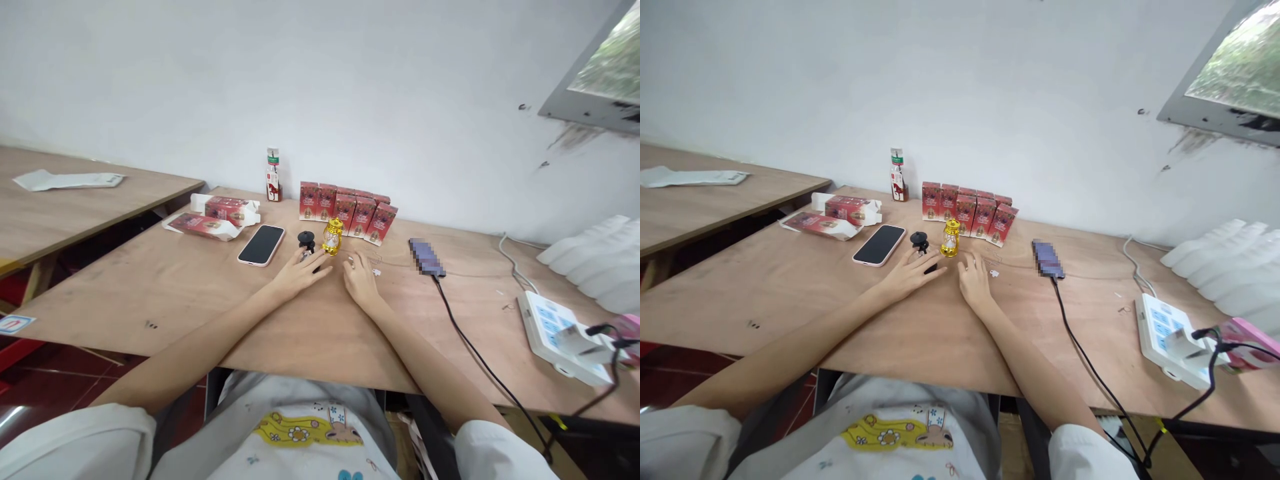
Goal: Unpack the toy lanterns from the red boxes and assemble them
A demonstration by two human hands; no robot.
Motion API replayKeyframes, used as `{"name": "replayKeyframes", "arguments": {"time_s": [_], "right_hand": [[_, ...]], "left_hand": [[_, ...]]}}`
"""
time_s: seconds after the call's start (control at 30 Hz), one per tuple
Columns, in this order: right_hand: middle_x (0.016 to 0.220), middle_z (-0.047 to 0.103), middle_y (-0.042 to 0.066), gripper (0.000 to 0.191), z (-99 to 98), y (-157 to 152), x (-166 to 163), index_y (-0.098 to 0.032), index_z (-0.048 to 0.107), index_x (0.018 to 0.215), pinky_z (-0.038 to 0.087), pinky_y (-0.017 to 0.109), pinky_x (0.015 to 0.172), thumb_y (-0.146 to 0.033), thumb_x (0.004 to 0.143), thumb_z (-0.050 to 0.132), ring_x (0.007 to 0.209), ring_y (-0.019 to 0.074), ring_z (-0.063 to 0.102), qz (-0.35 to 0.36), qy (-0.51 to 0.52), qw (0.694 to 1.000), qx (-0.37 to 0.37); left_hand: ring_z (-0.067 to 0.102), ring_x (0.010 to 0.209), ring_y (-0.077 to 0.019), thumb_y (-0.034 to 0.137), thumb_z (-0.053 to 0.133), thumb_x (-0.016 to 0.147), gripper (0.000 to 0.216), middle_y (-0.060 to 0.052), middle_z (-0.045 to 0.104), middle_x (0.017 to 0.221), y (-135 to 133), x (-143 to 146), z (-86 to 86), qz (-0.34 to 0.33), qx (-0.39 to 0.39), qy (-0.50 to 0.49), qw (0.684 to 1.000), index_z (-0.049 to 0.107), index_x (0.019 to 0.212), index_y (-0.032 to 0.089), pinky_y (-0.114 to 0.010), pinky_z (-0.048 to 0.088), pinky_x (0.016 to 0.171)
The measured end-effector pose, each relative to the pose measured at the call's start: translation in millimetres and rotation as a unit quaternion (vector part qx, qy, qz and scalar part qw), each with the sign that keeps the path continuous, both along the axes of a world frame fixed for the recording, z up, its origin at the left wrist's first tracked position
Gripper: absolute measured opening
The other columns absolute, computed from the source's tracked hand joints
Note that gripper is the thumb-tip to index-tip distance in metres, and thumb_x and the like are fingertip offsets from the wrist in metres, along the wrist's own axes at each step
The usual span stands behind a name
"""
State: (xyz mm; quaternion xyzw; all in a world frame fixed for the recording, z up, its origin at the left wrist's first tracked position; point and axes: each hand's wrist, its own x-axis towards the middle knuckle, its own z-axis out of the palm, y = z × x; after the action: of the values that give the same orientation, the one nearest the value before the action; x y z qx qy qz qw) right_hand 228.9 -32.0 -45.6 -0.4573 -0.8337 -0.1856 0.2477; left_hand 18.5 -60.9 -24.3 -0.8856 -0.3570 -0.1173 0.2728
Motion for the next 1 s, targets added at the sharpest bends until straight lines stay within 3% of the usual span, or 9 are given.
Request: {"name": "replayKeyframes", "arguments": {"time_s": [0.13, 0.23, 0.33, 0.5, 0.63, 0.77, 0.87, 1.0], "right_hand": [[0.116, 0.057, 0.014, 0.023, 1.1, -12, -13, -0.015, 0.063, 0.097, 0.04, 0.042, 0.093, -0.014, 0.087, 0.042, 0.112, 0.0271, 0.046, 0.062, 0.005, 0.998, -0.032], [0.1, 0.061, 0.013, 0.022, 3.9, -19, -19, -0.015, 0.063, 0.091, 0.041, 0.04, 0.085, -0.017, 0.089, 0.04, 0.096, 0.0257, 0.05, 0.104, -0.022, 0.989, -0.099], [0.091, 0.061, 0.011, 0.023, 6.7, -22, -20, -0.016, 0.062, 0.086, 0.041, 0.038, 0.081, -0.017, 0.09, 0.04, 0.09, 0.0244, 0.051, 0.127, -0.047, 0.982, -0.129], [0.094, 0.063, 0.009, 0.023, 11.1, -24, -18, -0.016, 0.063, 0.096, 0.042, 0.034, 0.082, -0.02, 0.091, 0.04, 0.09, 0.0214, 0.053, 0.158, -0.035, 0.976, -0.146], [0.117, 0.062, 0.011, 0.03, 10.8, -24, -18, -0.014, 0.059, 0.113, 0.042, 0.038, 0.093, -0.023, 0.091, 0.042, 0.108, 0.0224, 0.053, 0.187, -0.028, 0.963, -0.19], [0.144, 0.042, 0.011, 0.044, 7.0, -21, -17, -0.016, 0.045, 0.134, 0.029, 0.045, 0.11, -0.031, 0.093, 0.038, 0.134, 0.0233, 0.037, 0.198, -0.022, 0.952, -0.231], [0.148, 0.034, 0.009, 0.049, 5.6, -19, -16, -0.019, 0.038, 0.14, 0.023, 0.049, 0.114, -0.036, 0.094, 0.035, 0.139, 0.0239, 0.028, 0.194, -0.03, 0.948, -0.249], [0.148, 0.034, 0.01, 0.05, 5.0, -20, -17, -0.018, 0.037, 0.14, 0.022, 0.05, 0.114, -0.037, 0.094, 0.034, 0.14, 0.0238, 0.028, 0.195, -0.03, 0.947, -0.253]], "left_hand": [[0.042, 0.129, -0.021, 0.012, 0.032, 0.093, 0.038, -0.01, 0.048, 0.139, -3, 3, 2.1, -0.036, -0.003, -0.007, 0.999, 0.052, 0.122, 0.022, -0.046, 0.028, 0.105], [0.055, 0.11, -0.022, 0.019, 0.035, 0.092, 0.028, -0.012, 0.061, 0.118, -7, 8, 4.3, -0.038, -0.033, -0.007, 0.999, 0.061, 0.102, 0.018, -0.039, 0.038, 0.092], [0.061, 0.088, -0.0213, 0.025, 0.041, 0.089, 0.023, -0.011, 0.066, 0.093, -11, 13, 5.4, 0.0, -0.102, -0.006, 0.995, 0.062, 0.089, 0.016, -0.034, 0.043, 0.076], [0.062, 0.076, -0.0199, 0.032, 0.038, 0.09, 0.027, -0.008, 0.066, 0.087, -14, 16, 5.8, 0.095, -0.212, -0.047, 0.972, 0.06, 0.089, 0.016, -0.029, 0.044, 0.061], [0.058, 0.092, -0.0232, 0.032, 0.041, 0.088, 0.026, -0.011, 0.064, 0.097, -12, 15, 3.9, 0.107, -0.202, -0.086, 0.97, 0.059, 0.09, 0.014, -0.033, 0.046, 0.076], [0.052, 0.111, -0.0265, 0.035, 0.041, 0.088, 0.038, -0.015, 0.057, 0.122, -6, 10, -3.0, 0.133, -0.199, -0.14, 0.961, 0.053, 0.114, 0.011, -0.042, 0.042, 0.092], [0.04, 0.129, -0.0264, 0.039, 0.035, 0.09, 0.051, -0.014, 0.041, 0.143, -2, 7, -9.1, 0.144, -0.233, -0.14, 0.951, 0.04, 0.134, 0.012, -0.048, 0.031, 0.106], [0.027, 0.139, -0.0248, 0.043, 0.029, 0.092, 0.06, -0.014, 0.028, 0.151, 3, 5, -15.4, 0.157, -0.263, -0.123, 0.944, 0.028, 0.143, 0.013, -0.051, 0.019, 0.112]]}}
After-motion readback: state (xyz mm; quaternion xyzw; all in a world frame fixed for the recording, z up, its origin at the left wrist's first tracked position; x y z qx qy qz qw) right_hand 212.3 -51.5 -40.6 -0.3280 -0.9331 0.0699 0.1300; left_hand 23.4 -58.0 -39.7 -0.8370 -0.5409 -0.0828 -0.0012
